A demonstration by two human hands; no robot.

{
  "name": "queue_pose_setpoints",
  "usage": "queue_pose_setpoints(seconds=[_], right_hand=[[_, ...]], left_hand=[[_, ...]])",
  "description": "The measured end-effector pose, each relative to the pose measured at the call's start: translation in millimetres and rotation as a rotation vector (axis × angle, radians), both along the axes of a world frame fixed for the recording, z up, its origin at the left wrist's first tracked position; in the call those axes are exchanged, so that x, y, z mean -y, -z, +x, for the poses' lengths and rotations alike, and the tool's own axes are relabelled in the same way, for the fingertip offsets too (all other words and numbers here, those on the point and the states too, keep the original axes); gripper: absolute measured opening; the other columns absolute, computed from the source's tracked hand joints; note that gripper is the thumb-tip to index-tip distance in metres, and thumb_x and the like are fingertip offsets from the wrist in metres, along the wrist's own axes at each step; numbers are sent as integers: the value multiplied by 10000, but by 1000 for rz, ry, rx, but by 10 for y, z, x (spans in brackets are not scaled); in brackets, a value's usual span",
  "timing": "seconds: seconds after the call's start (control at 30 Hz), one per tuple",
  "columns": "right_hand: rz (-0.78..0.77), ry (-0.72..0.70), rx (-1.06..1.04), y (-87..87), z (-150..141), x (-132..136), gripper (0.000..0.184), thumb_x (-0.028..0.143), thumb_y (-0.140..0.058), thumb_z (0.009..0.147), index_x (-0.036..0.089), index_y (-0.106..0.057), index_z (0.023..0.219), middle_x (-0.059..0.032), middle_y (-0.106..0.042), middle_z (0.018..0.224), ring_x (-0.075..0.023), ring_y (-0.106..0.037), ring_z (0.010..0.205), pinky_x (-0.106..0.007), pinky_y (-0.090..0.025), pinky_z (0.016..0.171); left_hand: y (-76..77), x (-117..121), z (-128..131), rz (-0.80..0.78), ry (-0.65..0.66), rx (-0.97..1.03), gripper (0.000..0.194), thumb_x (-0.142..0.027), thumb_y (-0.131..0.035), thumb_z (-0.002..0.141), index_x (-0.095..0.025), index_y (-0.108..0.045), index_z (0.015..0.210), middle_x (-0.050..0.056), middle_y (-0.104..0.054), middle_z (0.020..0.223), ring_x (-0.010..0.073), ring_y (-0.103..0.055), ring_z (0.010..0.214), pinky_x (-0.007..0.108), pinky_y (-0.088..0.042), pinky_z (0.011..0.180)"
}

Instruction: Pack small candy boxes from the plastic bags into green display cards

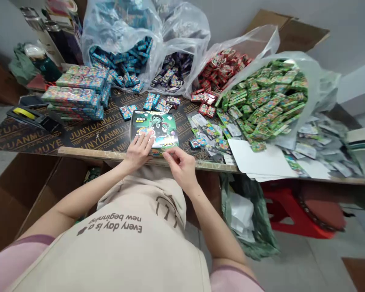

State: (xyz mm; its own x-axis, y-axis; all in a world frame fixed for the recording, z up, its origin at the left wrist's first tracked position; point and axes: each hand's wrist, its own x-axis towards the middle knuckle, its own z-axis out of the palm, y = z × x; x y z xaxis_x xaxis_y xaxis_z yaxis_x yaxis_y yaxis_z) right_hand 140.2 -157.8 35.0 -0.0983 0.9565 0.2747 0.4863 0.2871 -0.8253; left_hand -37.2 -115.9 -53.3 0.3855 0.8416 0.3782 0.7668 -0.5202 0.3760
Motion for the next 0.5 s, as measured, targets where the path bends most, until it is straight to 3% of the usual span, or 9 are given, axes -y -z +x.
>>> queue_pose_setpoints(seconds=[0.1, 0.3, 0.5], right_hand=[[-13, -13, -76, 158, -47, 78, 191, 351, -592, 858, 200, -630, 747, 37, -471, 557, -95, -353, 493, -250, -303, 494], [56, -122, -242, 543, -289, 120, 184, 373, -595, 837, 222, -673, 767, -27, -657, 714, -140, -526, 586, -284, -423, 586], [-148, 96, -368, 1125, -433, -38, 223, 387, -569, 808, 194, -616, 706, 13, -548, 608, -115, -422, 535, -261, -374, 553]], left_hand=[[114, -57, -13, 15, -32, -3, 660, -161, -673, 737, -184, -474, 1366, 162, -390, 1477, 358, -336, 1382, 538, -285, 1119], [86, -67, -9, 40, -58, 9, 514, -228, -583, 820, -216, -520, 1330, 118, -462, 1434, 310, -394, 1359, 489, -338, 1098], [97, -85, -2, 26, -58, 28, 521, -210, -572, 812, -203, -529, 1332, 120, -469, 1430, 315, -392, 1360, 479, -322, 1109]])
